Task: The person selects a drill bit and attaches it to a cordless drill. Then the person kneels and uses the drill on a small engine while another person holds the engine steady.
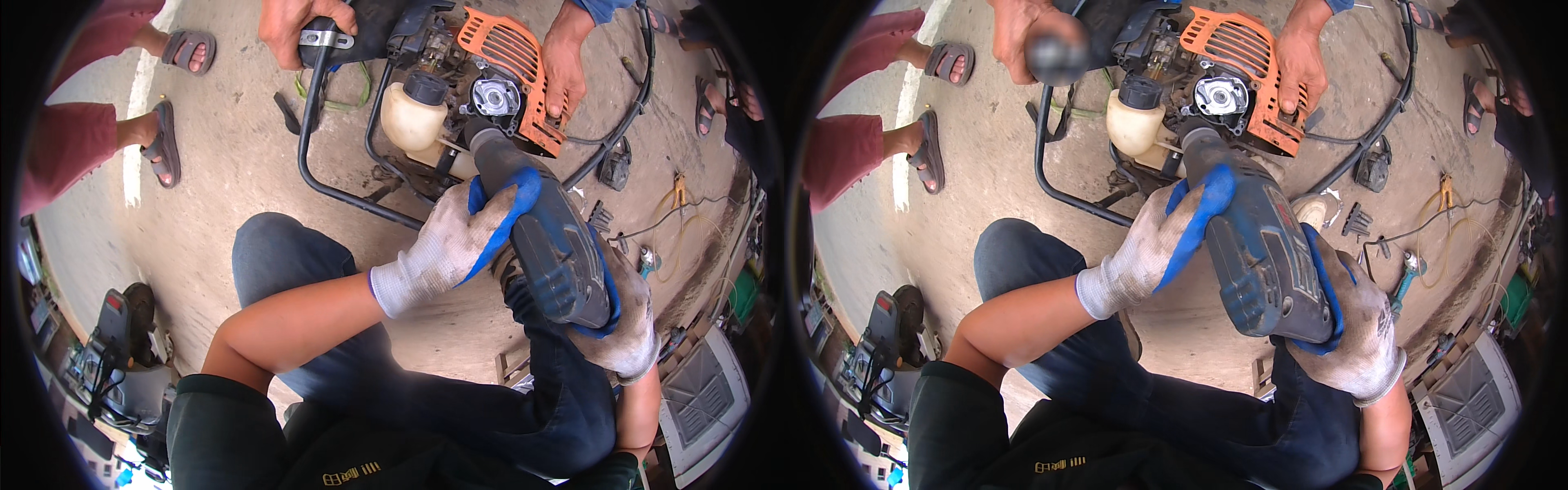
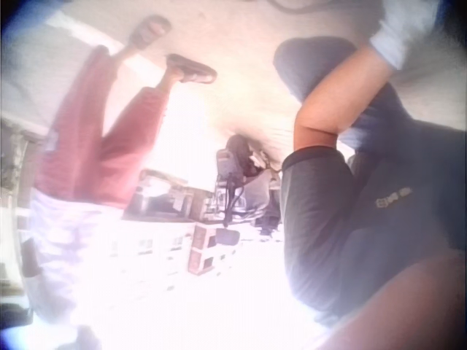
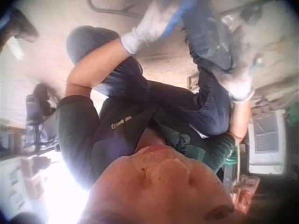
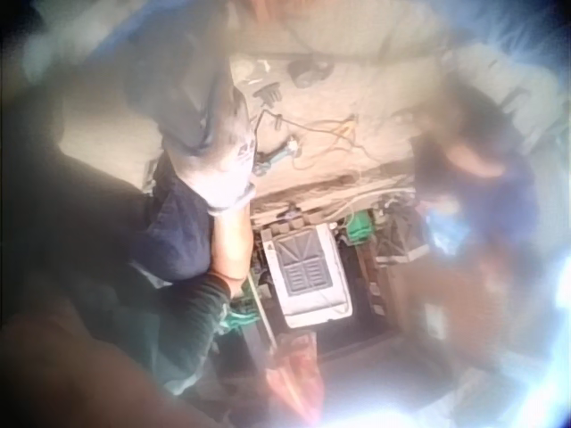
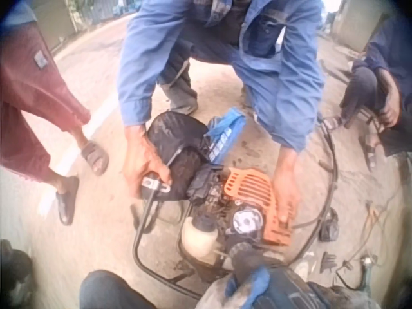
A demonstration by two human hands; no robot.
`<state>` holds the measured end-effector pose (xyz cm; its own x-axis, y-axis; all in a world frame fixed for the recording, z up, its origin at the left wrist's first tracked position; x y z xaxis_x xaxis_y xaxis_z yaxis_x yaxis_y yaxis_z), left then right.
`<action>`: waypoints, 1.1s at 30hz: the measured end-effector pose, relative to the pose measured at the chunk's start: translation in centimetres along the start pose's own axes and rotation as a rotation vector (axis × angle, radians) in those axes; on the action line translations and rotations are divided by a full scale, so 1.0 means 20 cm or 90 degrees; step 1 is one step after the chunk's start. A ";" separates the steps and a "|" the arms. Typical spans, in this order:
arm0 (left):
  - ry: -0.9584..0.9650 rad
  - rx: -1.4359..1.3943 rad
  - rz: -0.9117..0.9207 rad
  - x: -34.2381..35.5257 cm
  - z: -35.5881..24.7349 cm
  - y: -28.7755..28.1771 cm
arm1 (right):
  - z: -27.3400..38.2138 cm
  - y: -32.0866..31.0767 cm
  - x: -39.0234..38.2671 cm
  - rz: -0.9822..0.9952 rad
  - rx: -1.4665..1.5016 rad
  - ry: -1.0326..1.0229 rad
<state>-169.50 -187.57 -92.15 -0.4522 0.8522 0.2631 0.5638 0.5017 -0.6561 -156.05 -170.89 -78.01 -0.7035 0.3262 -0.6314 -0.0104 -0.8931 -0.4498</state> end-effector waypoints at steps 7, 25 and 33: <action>-0.346 -0.850 0.341 0.06 -0.22 0.02 | -0.17 -0.22 -0.26 -0.029 0.069 -0.093; -0.749 -1.133 0.434 0.31 -1.03 0.45 | -0.36 -0.80 -0.83 0.278 -0.174 0.142; -0.684 -0.376 0.604 0.35 -1.37 0.61 | -0.74 -0.97 -1.28 0.221 -0.200 0.290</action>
<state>-146.91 -171.37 -78.84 0.0961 0.5065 -0.8569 0.9870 0.0627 0.1478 -127.31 -157.27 -62.38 -0.2567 0.1953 -0.9466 0.4201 -0.8595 -0.2912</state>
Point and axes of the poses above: each hand's wrist, its own x-axis towards the middle knuckle, its own y-axis out of the palm, z = x × y, the point moved 3 cm from there along x, towards the middle knuckle, and after that the axes turned 15 degrees about x, right-handed, at the moved point
